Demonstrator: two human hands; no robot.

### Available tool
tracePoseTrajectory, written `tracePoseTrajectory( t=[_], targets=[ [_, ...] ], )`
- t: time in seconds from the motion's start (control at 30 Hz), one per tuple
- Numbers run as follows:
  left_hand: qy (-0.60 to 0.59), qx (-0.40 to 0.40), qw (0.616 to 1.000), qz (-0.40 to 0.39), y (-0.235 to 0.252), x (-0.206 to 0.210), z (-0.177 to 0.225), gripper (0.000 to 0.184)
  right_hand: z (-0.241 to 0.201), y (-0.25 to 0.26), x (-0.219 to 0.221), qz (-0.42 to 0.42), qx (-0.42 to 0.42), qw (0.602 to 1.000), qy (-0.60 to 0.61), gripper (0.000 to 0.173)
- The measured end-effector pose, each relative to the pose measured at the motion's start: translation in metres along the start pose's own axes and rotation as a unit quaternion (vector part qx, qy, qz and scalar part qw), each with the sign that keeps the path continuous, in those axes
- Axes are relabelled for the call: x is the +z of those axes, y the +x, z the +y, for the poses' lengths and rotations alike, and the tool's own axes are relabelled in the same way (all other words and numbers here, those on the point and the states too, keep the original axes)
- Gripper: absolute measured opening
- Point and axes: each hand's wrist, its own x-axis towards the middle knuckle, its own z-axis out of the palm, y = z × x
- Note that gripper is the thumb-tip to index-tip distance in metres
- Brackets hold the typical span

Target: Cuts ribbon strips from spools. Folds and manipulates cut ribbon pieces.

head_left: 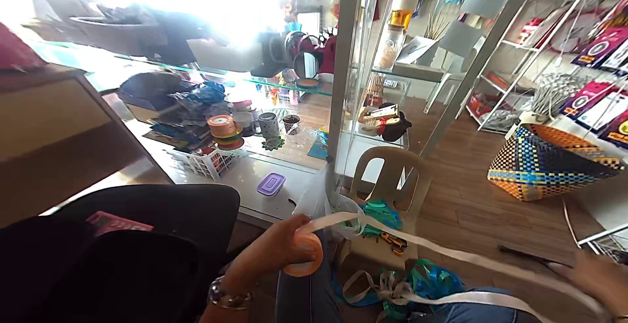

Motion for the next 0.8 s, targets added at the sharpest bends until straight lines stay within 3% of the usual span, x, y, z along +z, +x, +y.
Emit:
tracePoseTrajectory(
  t=[0.07,0.13,0.23,0.3,0.37,0.47,0.6,0.7,0.8],
  targets=[
    [0.084,0.024,0.996,-0.03,0.007,0.009,0.02,0.052,-0.077,-0.012,0.012,-0.006,-0.152,0.986,0.065,0.065],
    [0.148,0.039,0.986,-0.068,0.011,0.02,0.041,0.047,-0.166,-0.042,0.017,-0.081,-0.297,0.934,0.18,0.064],
    [0.185,0.074,0.973,-0.112,0.009,0.033,0.063,0.044,-0.265,-0.092,0.042,-0.235,-0.465,0.769,0.37,0.069],
    [0.193,0.084,0.971,-0.115,0.005,0.035,0.071,0.043,-0.308,-0.115,0.057,-0.322,-0.526,0.659,0.431,0.075],
    [0.19,0.078,0.974,-0.094,-0.003,0.029,0.069,0.045,-0.329,-0.126,0.063,-0.382,-0.528,0.617,0.441,0.061],
    [0.172,0.068,0.98,-0.072,-0.013,0.018,0.059,0.048,-0.336,-0.132,0.055,-0.421,-0.506,0.605,0.448,0.021],
    [0.158,0.046,0.983,-0.081,-0.011,0.013,0.043,0.051,-0.32,-0.126,0.029,-0.424,-0.513,0.626,0.406,0.019],
    [0.077,0.087,0.992,-0.055,-0.007,0.008,0.019,0.051,-0.286,-0.111,0.001,-0.334,-0.506,0.712,0.353,0.021],
    [-0.008,0.079,0.996,-0.033,-0.008,-0.005,-0.001,0.052,-0.23,-0.078,-0.026,-0.194,-0.444,0.816,0.315,0.025]
  ],
)
